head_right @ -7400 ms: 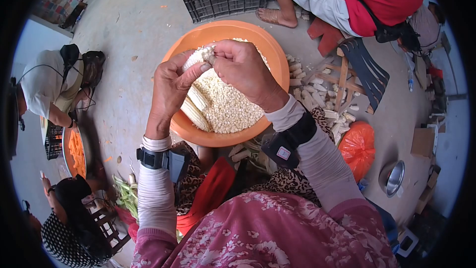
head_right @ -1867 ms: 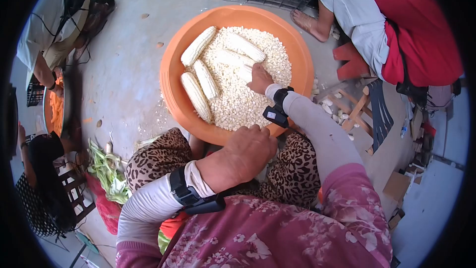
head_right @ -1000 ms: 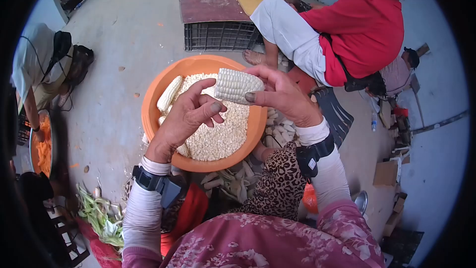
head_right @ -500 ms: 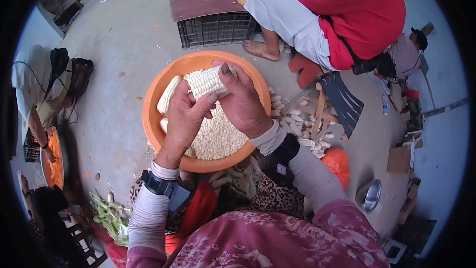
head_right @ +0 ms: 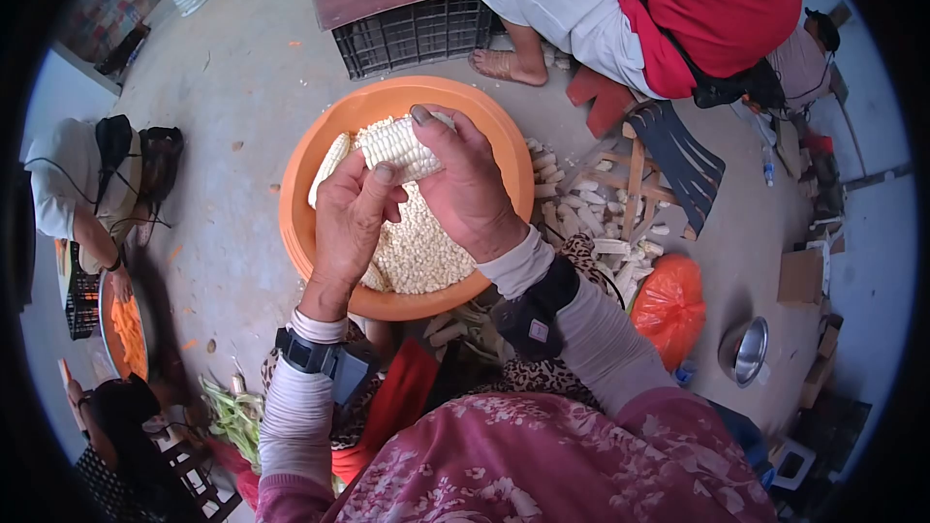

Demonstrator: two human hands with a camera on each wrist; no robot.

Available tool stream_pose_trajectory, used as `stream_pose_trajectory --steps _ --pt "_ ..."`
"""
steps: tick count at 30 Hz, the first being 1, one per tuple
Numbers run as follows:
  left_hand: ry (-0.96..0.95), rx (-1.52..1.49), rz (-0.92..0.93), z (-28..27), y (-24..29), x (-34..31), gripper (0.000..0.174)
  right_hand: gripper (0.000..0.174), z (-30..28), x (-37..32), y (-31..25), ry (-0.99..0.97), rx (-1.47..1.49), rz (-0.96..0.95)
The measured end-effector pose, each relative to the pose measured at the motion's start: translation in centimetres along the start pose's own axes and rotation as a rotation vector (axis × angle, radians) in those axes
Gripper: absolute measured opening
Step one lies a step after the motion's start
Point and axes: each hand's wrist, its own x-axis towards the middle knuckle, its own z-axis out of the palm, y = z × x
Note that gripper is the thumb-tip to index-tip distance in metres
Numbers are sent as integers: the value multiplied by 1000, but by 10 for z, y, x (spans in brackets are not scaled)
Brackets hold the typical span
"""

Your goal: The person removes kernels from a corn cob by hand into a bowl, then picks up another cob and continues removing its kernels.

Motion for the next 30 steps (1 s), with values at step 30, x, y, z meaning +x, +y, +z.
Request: stream_pose_trajectory --steps 30 --pt "222 13 -30 -12 -6 2 56 25 0 1 -13 41 -41 -8"
